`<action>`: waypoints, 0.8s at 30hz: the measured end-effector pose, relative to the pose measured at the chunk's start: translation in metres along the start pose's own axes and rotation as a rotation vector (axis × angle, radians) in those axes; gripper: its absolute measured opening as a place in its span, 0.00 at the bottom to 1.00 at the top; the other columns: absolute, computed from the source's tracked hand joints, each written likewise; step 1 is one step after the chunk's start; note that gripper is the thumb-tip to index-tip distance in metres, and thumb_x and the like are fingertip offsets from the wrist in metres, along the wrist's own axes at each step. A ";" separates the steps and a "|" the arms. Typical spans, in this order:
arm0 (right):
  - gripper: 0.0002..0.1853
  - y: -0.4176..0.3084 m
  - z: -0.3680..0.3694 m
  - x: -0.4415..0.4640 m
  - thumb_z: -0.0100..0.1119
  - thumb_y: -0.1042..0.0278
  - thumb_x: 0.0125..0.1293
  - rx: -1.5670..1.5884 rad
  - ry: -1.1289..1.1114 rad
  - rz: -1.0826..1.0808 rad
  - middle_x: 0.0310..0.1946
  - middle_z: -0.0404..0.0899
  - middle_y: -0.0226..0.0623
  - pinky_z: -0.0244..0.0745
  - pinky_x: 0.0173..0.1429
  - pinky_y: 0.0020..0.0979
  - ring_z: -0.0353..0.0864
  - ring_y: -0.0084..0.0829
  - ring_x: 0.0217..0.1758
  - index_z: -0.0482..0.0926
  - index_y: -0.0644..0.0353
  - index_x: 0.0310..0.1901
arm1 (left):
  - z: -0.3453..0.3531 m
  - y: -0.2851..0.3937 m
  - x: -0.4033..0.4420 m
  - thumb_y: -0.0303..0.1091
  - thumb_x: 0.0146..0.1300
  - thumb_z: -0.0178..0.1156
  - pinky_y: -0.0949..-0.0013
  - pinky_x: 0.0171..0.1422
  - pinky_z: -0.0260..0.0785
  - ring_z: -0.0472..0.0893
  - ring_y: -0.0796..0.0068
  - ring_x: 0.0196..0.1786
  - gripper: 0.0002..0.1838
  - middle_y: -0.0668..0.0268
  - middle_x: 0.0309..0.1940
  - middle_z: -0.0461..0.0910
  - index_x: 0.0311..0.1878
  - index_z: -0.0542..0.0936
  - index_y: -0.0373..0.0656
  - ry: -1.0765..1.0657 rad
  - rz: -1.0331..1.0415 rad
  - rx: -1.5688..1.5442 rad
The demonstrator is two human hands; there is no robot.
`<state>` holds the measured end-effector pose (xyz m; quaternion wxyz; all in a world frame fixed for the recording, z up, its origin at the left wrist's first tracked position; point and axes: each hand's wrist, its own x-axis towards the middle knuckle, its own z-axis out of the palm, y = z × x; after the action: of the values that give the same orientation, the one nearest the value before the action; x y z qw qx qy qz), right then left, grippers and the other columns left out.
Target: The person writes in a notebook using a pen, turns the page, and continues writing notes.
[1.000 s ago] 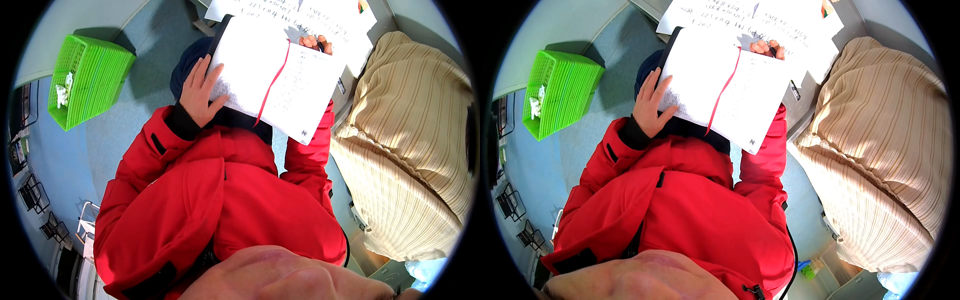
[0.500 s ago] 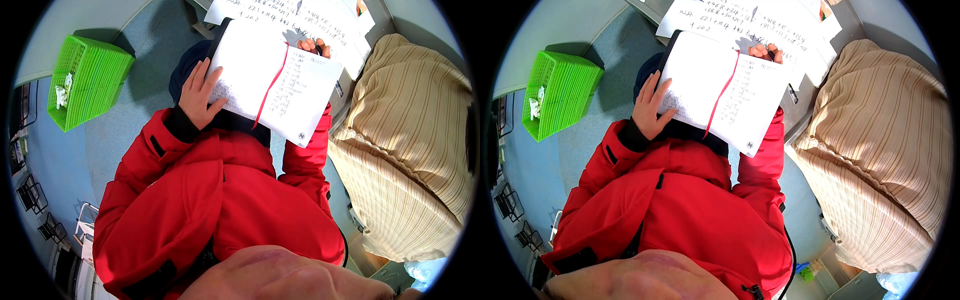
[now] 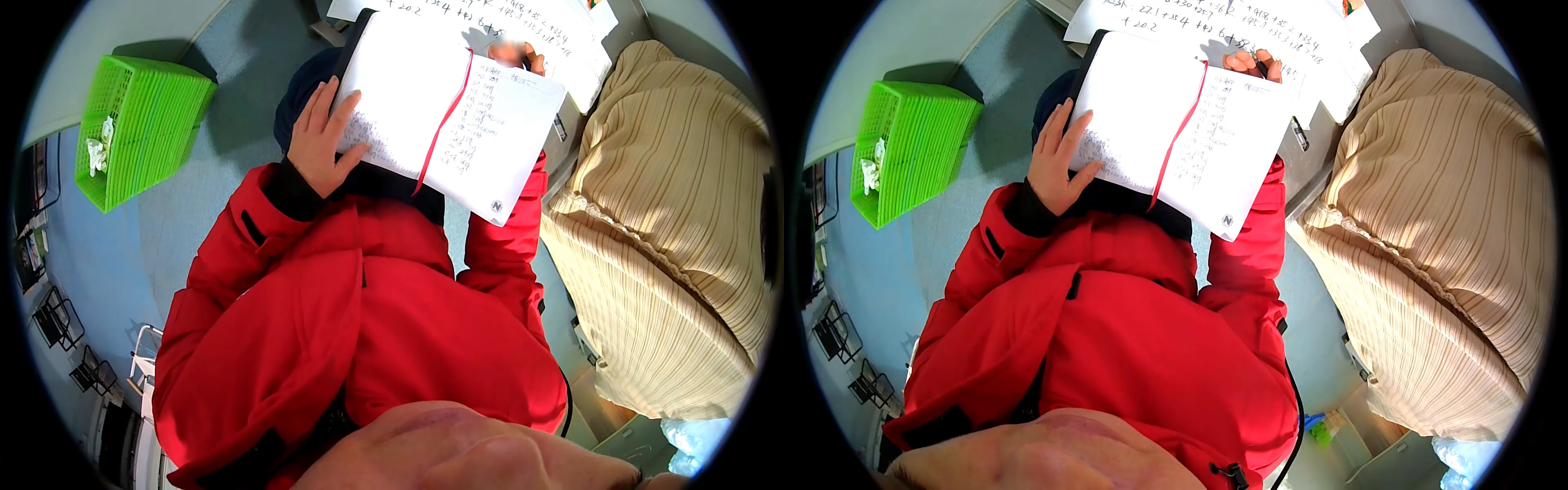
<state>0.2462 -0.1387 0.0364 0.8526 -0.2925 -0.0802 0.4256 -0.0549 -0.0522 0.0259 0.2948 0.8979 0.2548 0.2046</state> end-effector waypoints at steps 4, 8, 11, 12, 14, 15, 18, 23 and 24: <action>0.17 -0.001 -0.009 0.003 0.47 0.52 0.76 0.016 -0.048 0.018 0.41 0.80 0.42 0.73 0.58 0.38 0.79 0.39 0.46 0.73 0.59 0.48 | -0.001 0.000 0.001 0.40 0.58 0.66 0.50 0.74 0.54 0.59 0.40 0.73 0.38 0.47 0.72 0.57 0.72 0.65 0.47 -0.007 0.005 -0.004; 0.16 0.000 -0.003 0.000 0.48 0.52 0.76 -0.021 -0.039 -0.008 0.41 0.79 0.42 0.73 0.58 0.37 0.78 0.38 0.46 0.73 0.59 0.49 | -0.001 0.000 0.001 0.40 0.58 0.65 0.50 0.74 0.54 0.59 0.41 0.73 0.38 0.47 0.73 0.57 0.72 0.64 0.48 -0.009 0.000 -0.004; 0.16 0.000 -0.005 0.001 0.48 0.52 0.76 -0.028 -0.053 -0.009 0.40 0.79 0.42 0.73 0.58 0.37 0.77 0.38 0.46 0.73 0.59 0.49 | -0.001 0.001 0.001 0.41 0.58 0.65 0.50 0.74 0.54 0.58 0.41 0.73 0.37 0.47 0.73 0.57 0.72 0.65 0.48 -0.009 -0.006 0.003; 0.17 0.000 -0.005 0.001 0.48 0.52 0.76 -0.040 -0.052 -0.016 0.40 0.79 0.42 0.73 0.58 0.36 0.77 0.38 0.46 0.73 0.59 0.49 | -0.001 0.001 0.001 0.41 0.58 0.65 0.50 0.74 0.54 0.58 0.41 0.73 0.37 0.47 0.73 0.57 0.72 0.65 0.48 -0.009 -0.008 0.007; 0.17 0.001 -0.006 0.002 0.48 0.52 0.76 -0.038 -0.058 -0.022 0.40 0.79 0.42 0.72 0.58 0.36 0.77 0.37 0.46 0.73 0.59 0.49 | 0.000 0.001 0.000 0.41 0.58 0.65 0.50 0.74 0.54 0.58 0.41 0.73 0.37 0.47 0.73 0.57 0.72 0.65 0.48 -0.009 -0.007 0.006; 0.17 0.002 -0.008 0.003 0.48 0.52 0.76 -0.025 -0.065 -0.022 0.40 0.79 0.42 0.72 0.58 0.36 0.77 0.37 0.46 0.73 0.59 0.49 | 0.000 0.001 0.000 0.41 0.58 0.65 0.50 0.75 0.54 0.58 0.42 0.73 0.37 0.47 0.73 0.57 0.72 0.65 0.48 -0.009 -0.006 0.005; 0.17 0.002 -0.004 0.000 0.48 0.52 0.76 -0.037 -0.042 -0.036 0.40 0.79 0.43 0.72 0.58 0.37 0.77 0.37 0.46 0.73 0.59 0.49 | 0.000 0.000 0.000 0.41 0.58 0.65 0.51 0.75 0.53 0.58 0.42 0.73 0.37 0.47 0.73 0.57 0.72 0.65 0.48 -0.011 -0.006 0.009; 0.17 0.002 0.001 -0.002 0.48 0.52 0.76 -0.045 0.008 -0.041 0.40 0.80 0.44 0.73 0.58 0.37 0.77 0.37 0.45 0.73 0.59 0.48 | -0.001 0.000 0.001 0.40 0.58 0.65 0.50 0.75 0.53 0.59 0.41 0.73 0.38 0.47 0.73 0.57 0.72 0.64 0.48 -0.011 -0.005 0.000; 0.17 0.002 -0.006 0.001 0.48 0.52 0.76 -0.017 -0.009 -0.029 0.40 0.80 0.44 0.73 0.58 0.37 0.77 0.37 0.45 0.73 0.59 0.48 | -0.001 0.000 0.001 0.40 0.58 0.65 0.50 0.75 0.53 0.59 0.41 0.73 0.38 0.47 0.73 0.57 0.72 0.64 0.48 -0.011 -0.005 0.000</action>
<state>0.2476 -0.1394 0.0306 0.8558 -0.2969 -0.0919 0.4136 -0.0547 -0.0518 0.0266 0.2969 0.8983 0.2555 0.1988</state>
